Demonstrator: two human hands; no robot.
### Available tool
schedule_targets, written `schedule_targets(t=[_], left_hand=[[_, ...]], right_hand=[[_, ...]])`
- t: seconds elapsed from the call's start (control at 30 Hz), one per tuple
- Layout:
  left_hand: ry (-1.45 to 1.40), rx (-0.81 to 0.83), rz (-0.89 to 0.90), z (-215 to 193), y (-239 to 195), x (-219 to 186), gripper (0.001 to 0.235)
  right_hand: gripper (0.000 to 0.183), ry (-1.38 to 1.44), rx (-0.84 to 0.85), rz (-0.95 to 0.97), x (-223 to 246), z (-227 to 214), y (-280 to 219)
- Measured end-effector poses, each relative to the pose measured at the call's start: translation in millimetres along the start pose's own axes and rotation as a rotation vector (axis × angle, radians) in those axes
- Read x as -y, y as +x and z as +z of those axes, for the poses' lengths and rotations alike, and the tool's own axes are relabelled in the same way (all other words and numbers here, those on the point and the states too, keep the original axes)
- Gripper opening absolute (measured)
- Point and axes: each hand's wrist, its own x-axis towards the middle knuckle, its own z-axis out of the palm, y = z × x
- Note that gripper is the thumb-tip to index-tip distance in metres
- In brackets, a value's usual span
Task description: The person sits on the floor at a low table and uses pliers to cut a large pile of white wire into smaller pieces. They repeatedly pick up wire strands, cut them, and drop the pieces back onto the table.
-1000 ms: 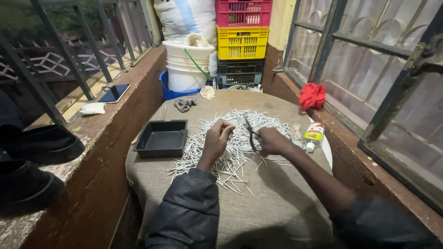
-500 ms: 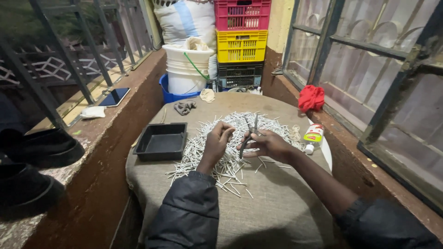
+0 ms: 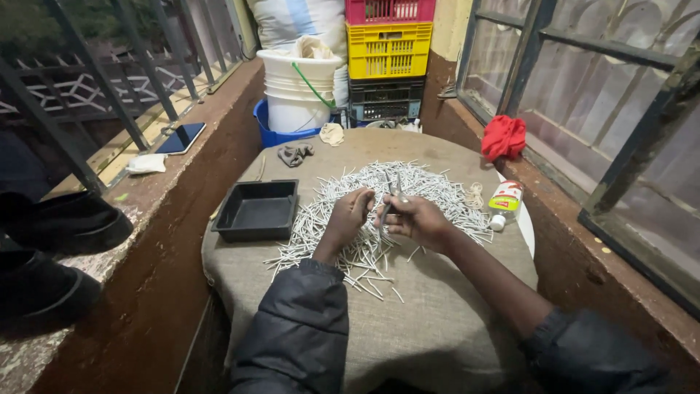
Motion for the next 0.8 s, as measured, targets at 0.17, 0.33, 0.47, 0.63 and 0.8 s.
schedule_targets(t=[0.17, 0.33, 0.47, 0.63, 0.8], left_hand=[[0.031, -0.064, -0.062, -9.7, 5.0, -0.2, 0.042], [0.203, -0.064, -0.067, -7.5, 0.5, 5.3, 0.044], [0.412, -0.110, -0.062, -12.8, -5.8, -10.4, 0.045], [0.478, -0.166, 0.049, -8.5, -6.9, -2.9, 0.044], [0.349, -0.136, 0.072, -0.1, -12.7, -20.1, 0.042]], right_hand=[[0.028, -0.984, -0.181, -0.172, -3.4, -23.5, 19.7], [0.018, -1.712, -0.237, -0.200, 20.9, -19.4, 1.4], [0.024, -1.935, -0.206, -0.242, 29.3, -21.1, 3.4], [0.016, -1.881, -0.162, -0.160, 37.0, -10.1, -0.3], [0.033, -0.805, -0.139, 0.030, 24.4, 13.9, -11.1]])
